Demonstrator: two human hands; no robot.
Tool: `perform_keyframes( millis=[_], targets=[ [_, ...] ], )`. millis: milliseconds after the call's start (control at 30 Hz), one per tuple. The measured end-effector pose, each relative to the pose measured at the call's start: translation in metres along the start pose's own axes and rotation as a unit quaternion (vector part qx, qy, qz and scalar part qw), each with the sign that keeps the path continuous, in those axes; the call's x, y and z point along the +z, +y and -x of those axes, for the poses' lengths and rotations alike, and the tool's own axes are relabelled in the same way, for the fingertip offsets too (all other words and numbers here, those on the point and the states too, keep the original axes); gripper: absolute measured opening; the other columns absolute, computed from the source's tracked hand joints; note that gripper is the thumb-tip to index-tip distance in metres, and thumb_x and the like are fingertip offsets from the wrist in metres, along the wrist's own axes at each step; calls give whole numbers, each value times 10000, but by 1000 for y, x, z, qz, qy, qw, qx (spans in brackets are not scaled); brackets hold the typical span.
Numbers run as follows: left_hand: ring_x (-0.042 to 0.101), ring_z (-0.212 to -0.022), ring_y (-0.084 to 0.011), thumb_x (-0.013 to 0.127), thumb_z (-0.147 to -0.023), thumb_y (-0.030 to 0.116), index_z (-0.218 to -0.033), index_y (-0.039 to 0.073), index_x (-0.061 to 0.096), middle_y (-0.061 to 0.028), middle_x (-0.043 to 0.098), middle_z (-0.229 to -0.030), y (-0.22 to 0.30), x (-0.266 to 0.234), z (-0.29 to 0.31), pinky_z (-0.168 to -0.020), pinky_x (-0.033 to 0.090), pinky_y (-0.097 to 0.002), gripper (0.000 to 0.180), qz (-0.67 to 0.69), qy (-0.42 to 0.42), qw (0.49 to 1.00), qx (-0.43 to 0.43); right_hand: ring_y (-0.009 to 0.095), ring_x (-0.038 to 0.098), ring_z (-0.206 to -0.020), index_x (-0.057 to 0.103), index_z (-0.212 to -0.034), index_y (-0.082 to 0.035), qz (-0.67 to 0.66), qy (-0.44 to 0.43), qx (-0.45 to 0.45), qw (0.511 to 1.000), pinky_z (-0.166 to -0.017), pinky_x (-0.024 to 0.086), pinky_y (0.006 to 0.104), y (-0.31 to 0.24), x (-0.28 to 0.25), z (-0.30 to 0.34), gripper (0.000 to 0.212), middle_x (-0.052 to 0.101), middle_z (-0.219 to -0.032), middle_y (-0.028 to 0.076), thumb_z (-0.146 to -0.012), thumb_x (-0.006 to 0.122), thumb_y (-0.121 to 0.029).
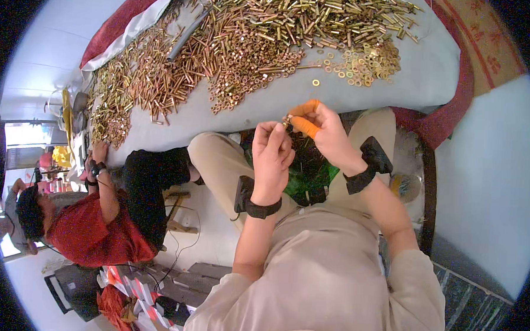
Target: Assembling washers and nuts onto bolts.
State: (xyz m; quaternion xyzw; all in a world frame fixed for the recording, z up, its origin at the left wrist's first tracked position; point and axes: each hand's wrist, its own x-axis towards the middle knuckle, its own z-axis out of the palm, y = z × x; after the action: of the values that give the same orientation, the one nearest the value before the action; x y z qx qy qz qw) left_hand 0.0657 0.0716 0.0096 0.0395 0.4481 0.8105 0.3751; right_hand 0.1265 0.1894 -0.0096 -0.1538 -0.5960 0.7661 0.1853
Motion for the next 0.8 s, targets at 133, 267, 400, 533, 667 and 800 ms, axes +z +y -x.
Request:
perform_keyframes(
  millis=[133, 267, 400, 533, 667, 800],
  targets=[
    [274, -446, -20, 501, -902, 165, -859, 88, 429, 36, 372, -607, 2, 0, 4, -359, 215, -162, 114, -38, 8, 999, 2, 90, 555, -835, 532, -964, -21, -28, 17, 3, 999, -749, 449, 233, -8, 7, 6, 125, 600, -926, 31, -847, 571, -43],
    [254, -440, -22, 496, -904, 167, -856, 93, 430, 42, 354, -599, 5, -1, 7, -359, 205, -165, 111, -47, -3, 999, -16, 106, 564, -830, 537, -962, -29, -3, 35, -67, 997, -744, 455, 237, -2, 5, 10, 135, 601, -907, 28, -834, 580, -35],
    [240, -448, -22, 502, -904, 179, -847, 110, 433, 62, 306, -575, 14, -9, 9, -373, 189, -170, 113, -41, -73, 994, -69, 135, 574, -799, 543, -941, -26, 136, -5, -162, 977, -713, 462, 261, -10, -2, 13, 151, 594, -863, 39, -807, 607, -46],
    [241, -451, -19, 504, -905, 180, -829, 113, 420, 68, 297, -572, 17, -8, 9, -380, 191, -171, 132, -78, -99, 989, -77, 164, 576, -728, 540, -903, -15, 214, -39, -187, 958, -647, 461, 279, -21, -3, 15, 170, 589, -810, 70, -803, 633, -117],
    [252, -460, -16, 501, -907, 181, -821, 112, 405, 65, 304, -582, 14, -6, 10, -381, 201, -171, 146, -87, -104, 988, -73, 186, 571, -665, 531, -875, -8, 265, -49, -150, 951, -597, 457, 277, -25, -10, 14, 210, 584, -770, 85, -802, 644, -170],
    [262, -467, -17, 495, -911, 190, -822, 111, 401, 62, 316, -598, 13, -4, 12, -380, 206, -171, 151, -128, -93, 986, -45, 159, 569, -659, 520, -857, 5, 274, -35, -120, 954, -584, 454, 273, -18, -7, 15, 233, 586, -767, 92, -815, 638, -192]
  ],
)
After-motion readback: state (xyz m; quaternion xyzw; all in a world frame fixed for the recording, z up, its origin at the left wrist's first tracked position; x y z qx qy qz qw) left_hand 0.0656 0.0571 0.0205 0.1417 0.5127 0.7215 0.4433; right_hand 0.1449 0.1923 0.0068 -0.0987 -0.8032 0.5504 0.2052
